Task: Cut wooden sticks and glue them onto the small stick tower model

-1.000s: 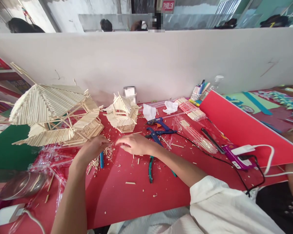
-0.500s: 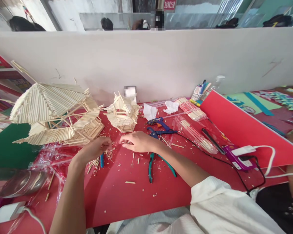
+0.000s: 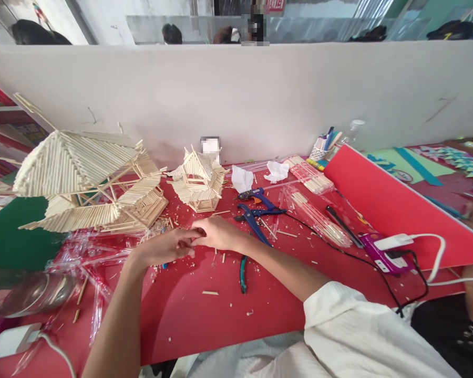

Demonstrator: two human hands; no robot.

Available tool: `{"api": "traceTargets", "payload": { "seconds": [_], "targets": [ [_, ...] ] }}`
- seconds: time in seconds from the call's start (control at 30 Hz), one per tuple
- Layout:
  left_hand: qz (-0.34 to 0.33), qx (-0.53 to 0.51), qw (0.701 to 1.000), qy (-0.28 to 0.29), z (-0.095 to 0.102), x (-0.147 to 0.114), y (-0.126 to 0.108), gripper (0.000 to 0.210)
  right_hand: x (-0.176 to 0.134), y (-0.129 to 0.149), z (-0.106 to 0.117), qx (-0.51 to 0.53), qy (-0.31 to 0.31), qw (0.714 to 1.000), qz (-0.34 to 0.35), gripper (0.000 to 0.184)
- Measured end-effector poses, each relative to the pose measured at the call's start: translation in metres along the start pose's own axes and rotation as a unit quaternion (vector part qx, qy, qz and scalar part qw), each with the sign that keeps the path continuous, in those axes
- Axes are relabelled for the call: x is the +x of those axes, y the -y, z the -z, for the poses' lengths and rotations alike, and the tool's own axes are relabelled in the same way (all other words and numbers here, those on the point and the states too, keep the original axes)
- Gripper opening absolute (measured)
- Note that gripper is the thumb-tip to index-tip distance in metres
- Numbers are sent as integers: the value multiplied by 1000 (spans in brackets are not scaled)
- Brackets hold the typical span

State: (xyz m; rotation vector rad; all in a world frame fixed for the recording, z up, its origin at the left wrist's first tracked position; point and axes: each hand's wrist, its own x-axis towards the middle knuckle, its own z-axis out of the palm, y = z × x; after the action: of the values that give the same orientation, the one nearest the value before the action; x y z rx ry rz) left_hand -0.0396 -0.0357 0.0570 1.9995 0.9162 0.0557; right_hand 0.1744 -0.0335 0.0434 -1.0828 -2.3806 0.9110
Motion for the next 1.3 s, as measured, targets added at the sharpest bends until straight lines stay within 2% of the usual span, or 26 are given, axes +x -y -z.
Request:
{"api": "traceTargets", "payload": {
  "seconds": [0.1,0.17,0.33,0.43,0.53,0.63,0.7,0.77,0.87,0.93,0.97,1.07,1.3],
  "targets": [
    [18,-29,999,14,5,-7,-1,50,0,-4,8,8,26,999,41,14],
    [15,-39,999,-3,9,-12,-2,50,0,-6,12,9,27,999,40,16],
    [-6,-51,994,-99,13,-16,-2,26,2,-7,14,8,21,1000,-4,15],
    [-15,-35,987,-153,13,-13,0,18,1,-7,13,30,37,999,-3,16],
    [-2,6,981,-192,13,-9,5,21,-2,-4,12,76,115,990,24,18],
    [22,66,975,-212,12,-5,14,25,-5,2,13,144,237,957,85,18],
    [36,105,968,-224,13,-5,19,24,-6,6,13,177,275,937,122,18],
    [46,127,963,-235,14,-6,23,22,-7,8,13,177,249,943,131,14],
    [41,127,969,-209,15,-8,21,19,-6,8,10,121,108,984,72,7],
    [22,101,977,-185,13,-8,17,16,-4,5,7,88,17,996,19,18],
    [12,79,981,-176,12,-7,14,15,-4,3,6,73,-10,997,3,25],
    [-8,-3,987,-158,5,-3,10,20,-3,0,1,10,-31,999,-5,38],
    [-4,-85,985,-153,-4,7,12,34,-2,0,-6,-67,-67,993,72,11]
  ]
}}
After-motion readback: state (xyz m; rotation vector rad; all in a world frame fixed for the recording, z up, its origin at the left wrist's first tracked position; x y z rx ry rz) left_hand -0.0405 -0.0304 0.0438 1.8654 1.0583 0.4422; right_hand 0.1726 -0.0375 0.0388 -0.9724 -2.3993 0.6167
